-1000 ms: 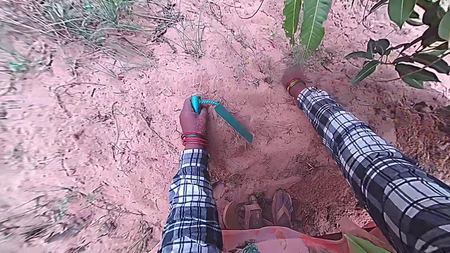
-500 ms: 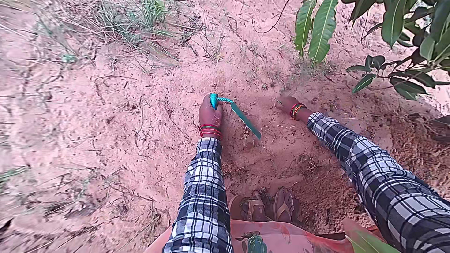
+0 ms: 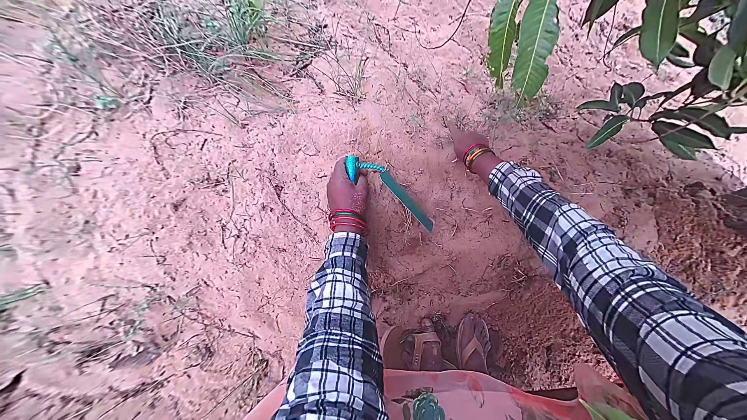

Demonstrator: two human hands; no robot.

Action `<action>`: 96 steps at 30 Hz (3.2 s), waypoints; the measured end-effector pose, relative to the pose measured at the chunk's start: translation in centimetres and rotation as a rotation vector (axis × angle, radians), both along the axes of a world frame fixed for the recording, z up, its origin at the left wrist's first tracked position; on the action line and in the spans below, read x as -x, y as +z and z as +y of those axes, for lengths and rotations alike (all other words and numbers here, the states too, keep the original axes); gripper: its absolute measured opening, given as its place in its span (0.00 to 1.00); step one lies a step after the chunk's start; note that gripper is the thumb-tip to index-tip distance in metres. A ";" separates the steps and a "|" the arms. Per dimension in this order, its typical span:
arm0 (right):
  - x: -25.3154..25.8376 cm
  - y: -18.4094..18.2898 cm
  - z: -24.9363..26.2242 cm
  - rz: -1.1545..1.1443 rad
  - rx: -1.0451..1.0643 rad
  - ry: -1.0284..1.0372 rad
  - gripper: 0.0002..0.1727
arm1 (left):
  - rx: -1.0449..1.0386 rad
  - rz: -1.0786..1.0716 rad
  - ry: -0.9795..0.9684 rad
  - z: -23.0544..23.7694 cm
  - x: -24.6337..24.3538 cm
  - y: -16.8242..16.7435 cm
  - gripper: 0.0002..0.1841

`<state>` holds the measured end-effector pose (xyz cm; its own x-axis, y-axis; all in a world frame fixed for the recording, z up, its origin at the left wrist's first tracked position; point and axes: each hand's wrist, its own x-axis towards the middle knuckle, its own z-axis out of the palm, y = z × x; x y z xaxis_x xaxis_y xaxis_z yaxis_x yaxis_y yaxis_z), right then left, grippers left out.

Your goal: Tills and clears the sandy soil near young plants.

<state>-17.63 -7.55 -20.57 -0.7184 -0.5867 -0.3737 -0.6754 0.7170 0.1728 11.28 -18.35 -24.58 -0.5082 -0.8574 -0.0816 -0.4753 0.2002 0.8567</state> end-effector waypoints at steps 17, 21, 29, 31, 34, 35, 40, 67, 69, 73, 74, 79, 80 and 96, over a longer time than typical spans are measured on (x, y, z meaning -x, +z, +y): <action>-3.3 7.6 13.0 0.030 0.164 0.034 0.19 | -0.082 0.043 -0.138 0.6 0.5 2.4 0.26; 4.0 8.6 13.3 0.189 0.125 -0.272 0.26 | -0.081 -0.075 -0.303 3.3 3.8 6.2 0.28; 8.9 4.2 13.9 0.005 -0.053 -0.304 0.30 | -0.020 -0.107 -0.248 2.0 3.2 0.8 0.28; 8.6 4.3 14.3 0.002 -0.008 -0.284 0.29 | -0.022 -0.079 -0.262 1.8 3.1 0.8 0.28; 6.9 5.7 14.2 -0.116 0.164 -0.296 0.31 | -0.012 -0.059 -0.247 1.9 3.0 0.8 0.28; 5.7 6.5 13.8 -0.174 0.303 -0.327 0.33 | -0.013 -0.067 -0.240 2.0 2.9 0.8 0.28; 4.8 5.8 9.3 -0.167 0.448 -0.313 0.34 | 0.026 -0.057 -0.193 2.4 2.9 0.9 0.23; -21.1 23.8 25.6 -0.117 -0.026 -0.011 0.25 | 0.011 0.202 -0.146 12.0 -2.6 18.1 0.27; -22.5 25.8 27.3 -0.087 0.051 -0.006 0.24 | 0.074 0.356 -0.073 11.7 -2.9 20.6 0.28; -25.3 28.0 29.9 -0.123 0.242 -0.045 0.24 | 0.151 0.445 0.128 12.6 -3.5 22.0 0.29; -25.1 27.5 30.2 -0.121 0.266 -0.023 0.24 | 0.139 0.427 0.172 12.3 -3.1 21.4 0.29; -24.4 25.6 30.0 -0.216 0.161 0.035 0.22 | -0.092 0.046 0.159 11.0 -2.2 12.6 0.31; -24.2 25.7 29.9 -0.210 0.154 0.034 0.22 | -0.114 0.022 0.164 10.7 -2.0 12.4 0.31; -26.6 29.1 32.5 -0.344 0.386 0.025 0.33 | 0.271 -0.880 -0.528 8.4 -18.4 27.8 0.33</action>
